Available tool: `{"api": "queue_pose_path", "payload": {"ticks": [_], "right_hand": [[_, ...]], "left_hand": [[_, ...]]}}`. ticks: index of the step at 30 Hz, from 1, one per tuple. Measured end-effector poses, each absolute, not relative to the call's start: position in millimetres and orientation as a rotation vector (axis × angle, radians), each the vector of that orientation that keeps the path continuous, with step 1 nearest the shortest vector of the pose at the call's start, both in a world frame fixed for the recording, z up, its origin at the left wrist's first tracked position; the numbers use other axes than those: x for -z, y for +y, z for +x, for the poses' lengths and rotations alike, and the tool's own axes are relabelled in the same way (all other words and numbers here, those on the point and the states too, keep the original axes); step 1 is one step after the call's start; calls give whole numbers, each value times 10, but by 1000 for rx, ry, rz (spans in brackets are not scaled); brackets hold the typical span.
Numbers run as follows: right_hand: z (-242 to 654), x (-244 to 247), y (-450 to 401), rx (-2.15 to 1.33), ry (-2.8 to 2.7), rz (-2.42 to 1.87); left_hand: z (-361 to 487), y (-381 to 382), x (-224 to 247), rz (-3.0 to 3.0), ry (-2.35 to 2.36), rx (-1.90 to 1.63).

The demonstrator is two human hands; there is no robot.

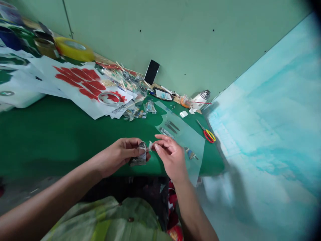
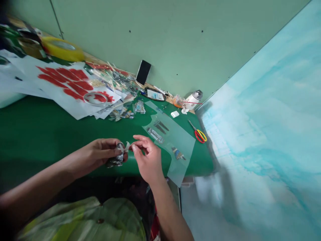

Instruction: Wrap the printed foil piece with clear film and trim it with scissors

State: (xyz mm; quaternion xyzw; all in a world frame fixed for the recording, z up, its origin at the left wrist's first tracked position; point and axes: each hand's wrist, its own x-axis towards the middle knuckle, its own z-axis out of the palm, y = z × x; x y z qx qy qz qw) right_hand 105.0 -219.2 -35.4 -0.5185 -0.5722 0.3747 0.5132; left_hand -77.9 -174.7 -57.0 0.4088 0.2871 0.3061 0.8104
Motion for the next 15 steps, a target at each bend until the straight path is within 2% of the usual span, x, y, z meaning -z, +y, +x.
{"api": "queue_pose_path", "payload": {"ticks": [7, 15], "right_hand": [[985, 201, -2382, -929, -1351, -1273], [937, 125, -2483, -894, -1354, -1281]], "left_hand": [[-693, -1940, 422, 754, 594, -833], [-651, -2104, 335, 892, 611, -927]]}}
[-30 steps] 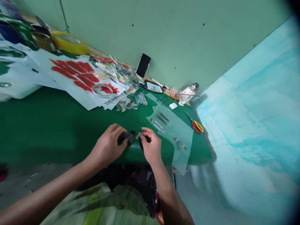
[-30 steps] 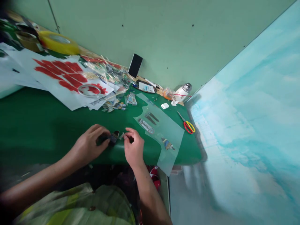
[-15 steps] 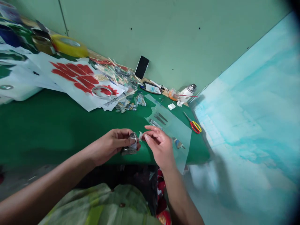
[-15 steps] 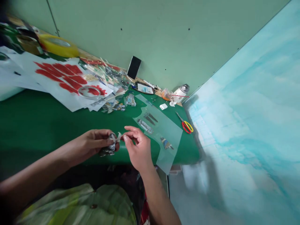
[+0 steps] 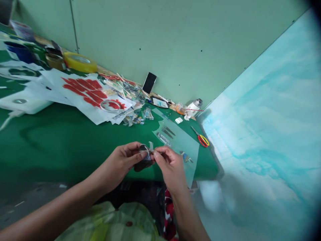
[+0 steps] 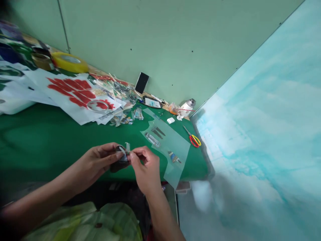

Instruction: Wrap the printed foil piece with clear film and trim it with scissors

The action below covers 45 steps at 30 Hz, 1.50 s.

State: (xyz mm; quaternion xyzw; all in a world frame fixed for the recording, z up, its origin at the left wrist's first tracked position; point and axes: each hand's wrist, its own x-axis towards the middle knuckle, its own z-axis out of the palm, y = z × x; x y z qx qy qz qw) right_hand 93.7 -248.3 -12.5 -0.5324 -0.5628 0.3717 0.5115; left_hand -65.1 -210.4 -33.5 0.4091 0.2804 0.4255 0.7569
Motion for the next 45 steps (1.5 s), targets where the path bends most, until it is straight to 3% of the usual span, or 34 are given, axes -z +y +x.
{"api": "queue_pose_path", "payload": {"ticks": [24, 39, 45], "right_hand": [[940, 169, -2518, -787, -1466, -1366], [1069, 205, -2413, -1287, -1184, -1445], [1115, 262, -2389, -1305, -1198, -1419]], "left_hand": [[-599, -2132, 367, 864, 757, -926], [-639, -2113, 482, 1260, 868, -849], [-598, -2069, 528, 1190, 882, -824]]}}
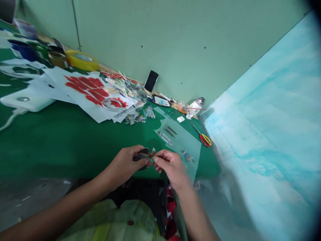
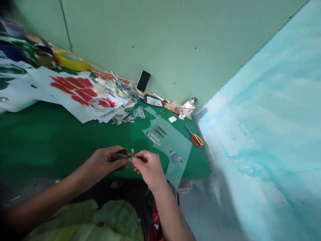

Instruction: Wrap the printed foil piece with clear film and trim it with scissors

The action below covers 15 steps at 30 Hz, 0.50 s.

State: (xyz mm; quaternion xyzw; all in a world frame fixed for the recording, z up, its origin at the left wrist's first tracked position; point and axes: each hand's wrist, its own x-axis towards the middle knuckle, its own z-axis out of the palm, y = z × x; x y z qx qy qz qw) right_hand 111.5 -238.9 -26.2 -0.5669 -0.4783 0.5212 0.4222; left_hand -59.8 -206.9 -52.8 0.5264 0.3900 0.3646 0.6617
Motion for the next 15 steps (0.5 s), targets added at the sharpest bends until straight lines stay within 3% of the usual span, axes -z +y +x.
{"api": "queue_pose_path", "payload": {"ticks": [3, 7, 15], "right_hand": [[1162, 266, -2427, -1238, -1148, -1342], [1155, 239, -2514, -800, -1258, -1365], [979, 259, -2543, -375, -1637, -1381]], "left_hand": [[-565, -2057, 522, 1095, 867, -848], [-531, -2066, 518, 1091, 859, -864], [-535, -2077, 531, 1537, 1028, -899]]}}
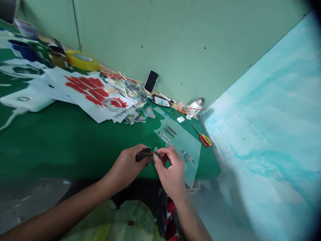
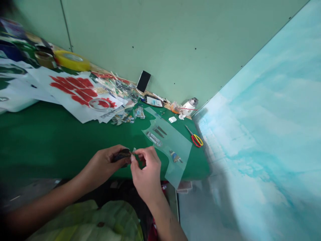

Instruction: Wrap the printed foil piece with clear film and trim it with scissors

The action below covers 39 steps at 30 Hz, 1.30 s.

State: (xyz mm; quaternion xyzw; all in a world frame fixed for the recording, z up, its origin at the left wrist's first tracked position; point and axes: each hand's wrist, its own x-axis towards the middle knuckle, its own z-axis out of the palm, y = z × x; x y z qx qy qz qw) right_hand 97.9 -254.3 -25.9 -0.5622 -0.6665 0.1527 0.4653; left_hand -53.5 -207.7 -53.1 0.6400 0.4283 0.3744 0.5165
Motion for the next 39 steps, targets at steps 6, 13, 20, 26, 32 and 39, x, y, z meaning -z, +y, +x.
{"api": "queue_pose_path", "payload": {"ticks": [6, 13, 20, 26, 32, 39], "right_hand": [[873, 265, -2624, -352, -1745, -1332], [809, 310, -2699, -395, -1724, -1310], [829, 314, -2744, -441, -1686, -1275], [993, 243, -2746, -370, -1556, -1308], [1060, 207, -2696, -198, -1706, -1315], [999, 155, -2655, 58, -1921, -1309]], "left_hand": [[-554, -2078, 559, 1617, 1068, -941], [-557, -2080, 602, 1468, 954, -964], [-562, -2109, 502, 1469, 973, -951], [-544, -2164, 341, 1217, 804, -920], [-553, -2176, 274, 1077, 717, -880], [-564, -2179, 244, 1021, 731, -852]]}}
